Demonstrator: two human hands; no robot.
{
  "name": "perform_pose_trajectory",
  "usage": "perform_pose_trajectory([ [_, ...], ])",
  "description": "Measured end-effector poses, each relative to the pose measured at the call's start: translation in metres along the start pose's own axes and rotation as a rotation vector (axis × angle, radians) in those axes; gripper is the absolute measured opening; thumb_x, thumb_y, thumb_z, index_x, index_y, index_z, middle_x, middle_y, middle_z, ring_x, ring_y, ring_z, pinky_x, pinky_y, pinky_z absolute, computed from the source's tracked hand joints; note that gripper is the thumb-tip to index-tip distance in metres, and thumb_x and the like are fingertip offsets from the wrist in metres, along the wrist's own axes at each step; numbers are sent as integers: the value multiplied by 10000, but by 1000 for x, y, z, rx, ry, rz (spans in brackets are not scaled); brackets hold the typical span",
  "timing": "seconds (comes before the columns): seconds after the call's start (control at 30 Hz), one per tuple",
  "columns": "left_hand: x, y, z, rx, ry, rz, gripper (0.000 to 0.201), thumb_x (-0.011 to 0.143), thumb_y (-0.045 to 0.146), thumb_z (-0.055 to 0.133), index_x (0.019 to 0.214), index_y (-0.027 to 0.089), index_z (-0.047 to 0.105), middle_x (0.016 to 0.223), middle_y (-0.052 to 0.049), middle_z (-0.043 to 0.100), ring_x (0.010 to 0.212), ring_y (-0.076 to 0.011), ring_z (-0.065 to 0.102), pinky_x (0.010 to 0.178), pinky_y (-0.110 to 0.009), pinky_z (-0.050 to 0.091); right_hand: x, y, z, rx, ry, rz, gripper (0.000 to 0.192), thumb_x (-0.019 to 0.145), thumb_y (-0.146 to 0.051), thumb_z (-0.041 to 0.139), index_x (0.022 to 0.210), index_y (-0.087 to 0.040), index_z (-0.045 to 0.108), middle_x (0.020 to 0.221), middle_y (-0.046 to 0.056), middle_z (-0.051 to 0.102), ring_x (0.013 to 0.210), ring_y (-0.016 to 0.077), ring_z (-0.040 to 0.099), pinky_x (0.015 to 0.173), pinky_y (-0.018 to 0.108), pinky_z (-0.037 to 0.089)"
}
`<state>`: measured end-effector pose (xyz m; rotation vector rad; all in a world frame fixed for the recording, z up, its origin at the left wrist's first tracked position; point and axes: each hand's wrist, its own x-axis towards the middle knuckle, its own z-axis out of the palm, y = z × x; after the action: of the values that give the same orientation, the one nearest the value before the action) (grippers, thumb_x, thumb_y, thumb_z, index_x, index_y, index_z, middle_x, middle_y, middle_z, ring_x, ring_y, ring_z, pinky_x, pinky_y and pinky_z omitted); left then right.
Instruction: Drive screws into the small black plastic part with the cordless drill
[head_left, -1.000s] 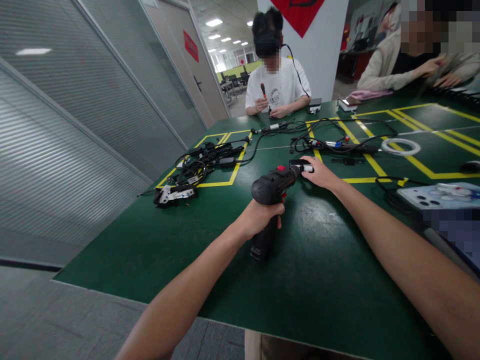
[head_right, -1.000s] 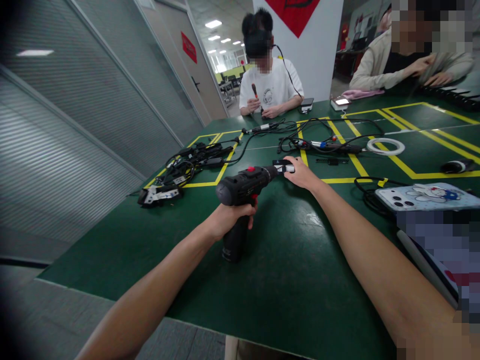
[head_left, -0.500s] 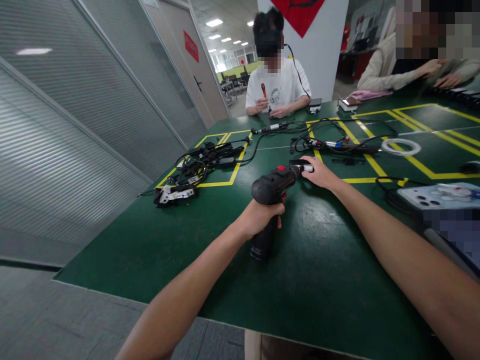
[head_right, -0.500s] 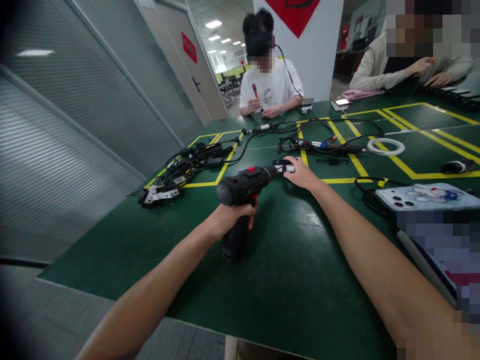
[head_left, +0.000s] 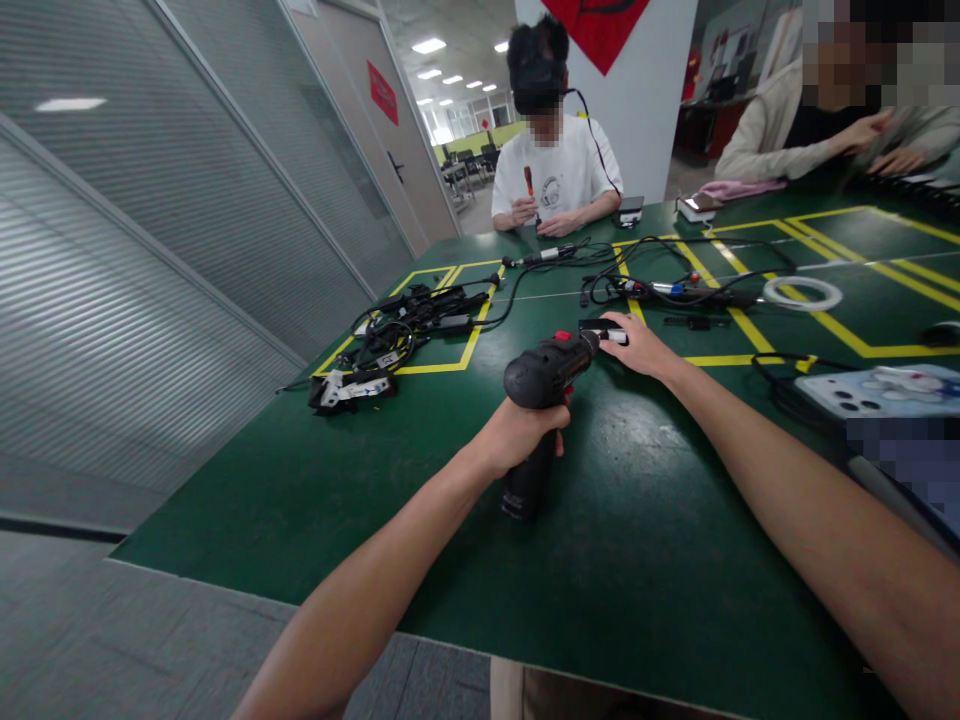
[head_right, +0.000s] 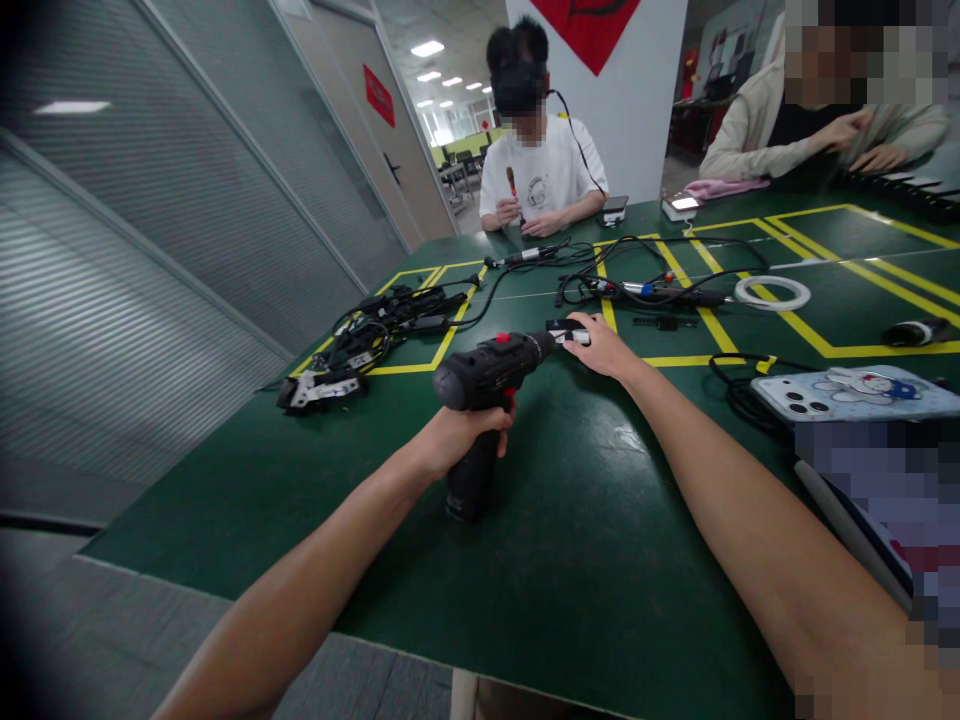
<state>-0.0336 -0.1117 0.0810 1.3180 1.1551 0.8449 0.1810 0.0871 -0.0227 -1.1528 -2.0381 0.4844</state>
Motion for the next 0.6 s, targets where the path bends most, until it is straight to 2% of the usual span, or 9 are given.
perform_pose_trajectory([
  [0.23,1,-3,-1,-12,-8,19,134,702,144,593,824,148,536,739,24,515,466,-86,552,456,-244,458,-1,-4,-3,-10,-19,17,507,831,-374,617,1317,-247,547,1086,86,515,1023,252,570,997,433,446],
  [0.6,-2,4,3,-21,22,-26,160,675,140,595,821,146,529,691,39,514,438,-89,554,456,-237,451,-1,-6,-3,6,-18,37,504,845,-368,596,1329,-240,544,1144,93,515,1078,250,568,1033,421,422],
])
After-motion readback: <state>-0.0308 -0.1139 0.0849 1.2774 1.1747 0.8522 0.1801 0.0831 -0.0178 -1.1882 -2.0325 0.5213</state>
